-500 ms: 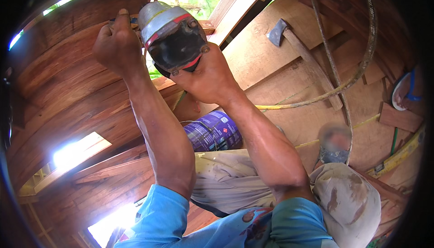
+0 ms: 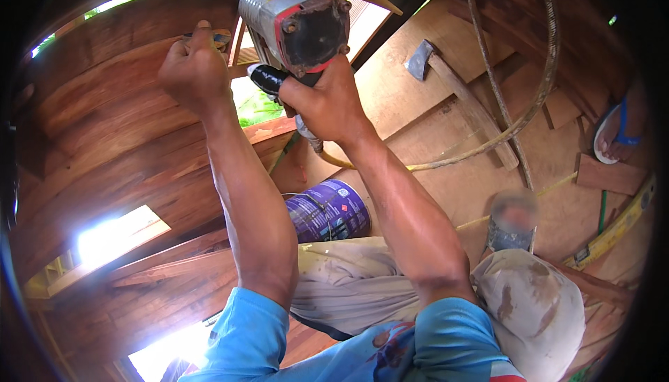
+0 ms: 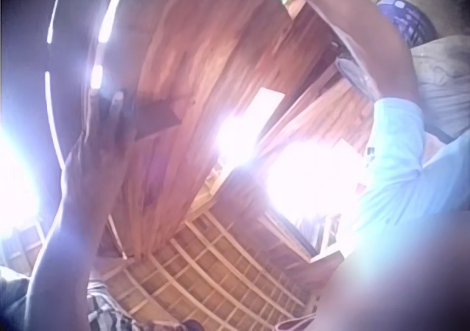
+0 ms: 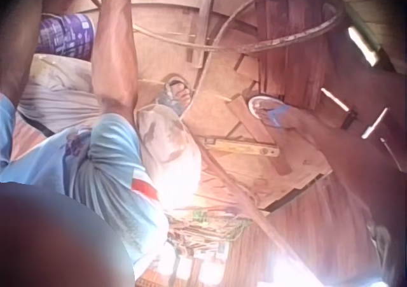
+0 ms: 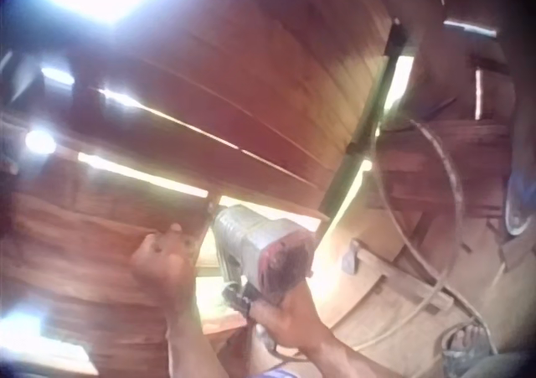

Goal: The person uses a pneumatic nail gun to fasten wooden planks to a curved ceiling structure. A coworker assists by holding and aligning the planks. The person repeatedly positions planks and drives nails along the seams.

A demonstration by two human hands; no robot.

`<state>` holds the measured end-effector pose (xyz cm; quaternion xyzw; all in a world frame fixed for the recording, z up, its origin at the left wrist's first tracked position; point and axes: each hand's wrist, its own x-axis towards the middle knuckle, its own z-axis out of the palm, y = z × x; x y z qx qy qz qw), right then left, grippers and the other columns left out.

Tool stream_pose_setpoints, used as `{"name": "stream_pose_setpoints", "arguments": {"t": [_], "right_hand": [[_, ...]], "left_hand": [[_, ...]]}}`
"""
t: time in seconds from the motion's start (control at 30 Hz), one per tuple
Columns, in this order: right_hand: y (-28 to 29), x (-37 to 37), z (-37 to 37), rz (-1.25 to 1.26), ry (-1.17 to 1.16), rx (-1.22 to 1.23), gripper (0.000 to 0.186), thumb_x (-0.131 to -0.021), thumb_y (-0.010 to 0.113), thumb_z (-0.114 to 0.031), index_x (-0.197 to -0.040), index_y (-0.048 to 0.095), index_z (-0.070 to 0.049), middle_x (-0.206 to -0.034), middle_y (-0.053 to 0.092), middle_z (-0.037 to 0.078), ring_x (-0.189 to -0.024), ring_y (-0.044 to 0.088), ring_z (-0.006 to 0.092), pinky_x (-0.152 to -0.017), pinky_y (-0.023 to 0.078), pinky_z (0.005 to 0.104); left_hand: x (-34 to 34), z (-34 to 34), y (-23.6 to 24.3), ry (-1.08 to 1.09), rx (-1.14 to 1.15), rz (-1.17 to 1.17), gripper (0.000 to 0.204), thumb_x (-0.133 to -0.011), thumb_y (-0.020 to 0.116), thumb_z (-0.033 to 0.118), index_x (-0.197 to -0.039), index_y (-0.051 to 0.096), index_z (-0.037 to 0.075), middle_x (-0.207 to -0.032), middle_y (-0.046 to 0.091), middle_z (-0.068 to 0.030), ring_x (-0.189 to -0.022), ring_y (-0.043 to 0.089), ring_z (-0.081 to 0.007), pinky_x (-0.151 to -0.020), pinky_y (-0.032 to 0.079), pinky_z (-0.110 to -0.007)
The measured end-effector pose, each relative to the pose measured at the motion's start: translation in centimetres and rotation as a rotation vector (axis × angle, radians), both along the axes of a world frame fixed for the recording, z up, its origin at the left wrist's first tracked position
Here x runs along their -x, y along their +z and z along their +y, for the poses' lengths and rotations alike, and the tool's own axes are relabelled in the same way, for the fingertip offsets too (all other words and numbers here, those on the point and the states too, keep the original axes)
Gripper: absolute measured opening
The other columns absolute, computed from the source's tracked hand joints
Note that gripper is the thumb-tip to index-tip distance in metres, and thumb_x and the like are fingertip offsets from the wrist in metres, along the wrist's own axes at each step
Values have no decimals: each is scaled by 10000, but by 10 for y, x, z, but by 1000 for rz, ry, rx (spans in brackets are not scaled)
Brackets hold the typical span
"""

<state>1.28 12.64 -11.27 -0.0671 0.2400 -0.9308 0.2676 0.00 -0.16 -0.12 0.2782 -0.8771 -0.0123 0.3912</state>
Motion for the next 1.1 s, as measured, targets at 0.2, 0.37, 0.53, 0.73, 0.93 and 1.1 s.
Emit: {"name": "stream_pose_setpoints", "arguments": {"t": [0.2,0.37,0.53,0.73,0.93,1.1], "right_hand": [[-1,0,0,-33,10,-7,243,-822,788,-201,-827,682,18,-626,606,11,-537,556,92,-505,442,288],[-1,0,-2,-7,1,-9,263,-826,793,-224,-842,691,18,-632,611,10,-543,560,93,-517,453,288],[-1,1,-2,-6,20,-19,281,-822,810,-236,-856,693,17,-653,622,11,-567,565,90,-536,459,290],[-2,3,0,33,10,-46,289,-812,808,-222,-933,694,15,-751,660,27,-656,588,104,-607,488,313],[-3,1,-2,64,-28,-60,293,-802,791,-192,-988,693,13,-836,686,30,-770,603,128,-731,519,333],[-3,9,-2,99,-99,-98,275,-826,764,-186,-998,700,18,-806,681,37,-712,607,120,-669,517,328]], "left_hand": [[2,2,-2,-8,-1,30,475,-838,761,208,-539,468,-16,-474,481,-112,-452,373,-234,-493,334,-438],[1,1,-1,-39,-11,37,482,-841,760,205,-535,460,-14,-471,480,-104,-453,366,-216,-489,326,-429],[1,1,0,-39,-22,46,476,-838,762,196,-533,461,-12,-468,479,-94,-453,365,-194,-484,319,-419],[1,-1,-1,-45,-21,57,476,-837,759,204,-532,468,-17,-465,480,-102,-451,365,-202,-487,323,-423],[0,1,1,-43,2,43,469,-838,760,221,-545,489,-25,-474,493,-112,-454,369,-221,-495,334,-429],[0,0,-3,10,9,4,401,-836,750,227,-590,557,-24,-520,563,-136,-470,467,-282,-525,390,-447]]}}
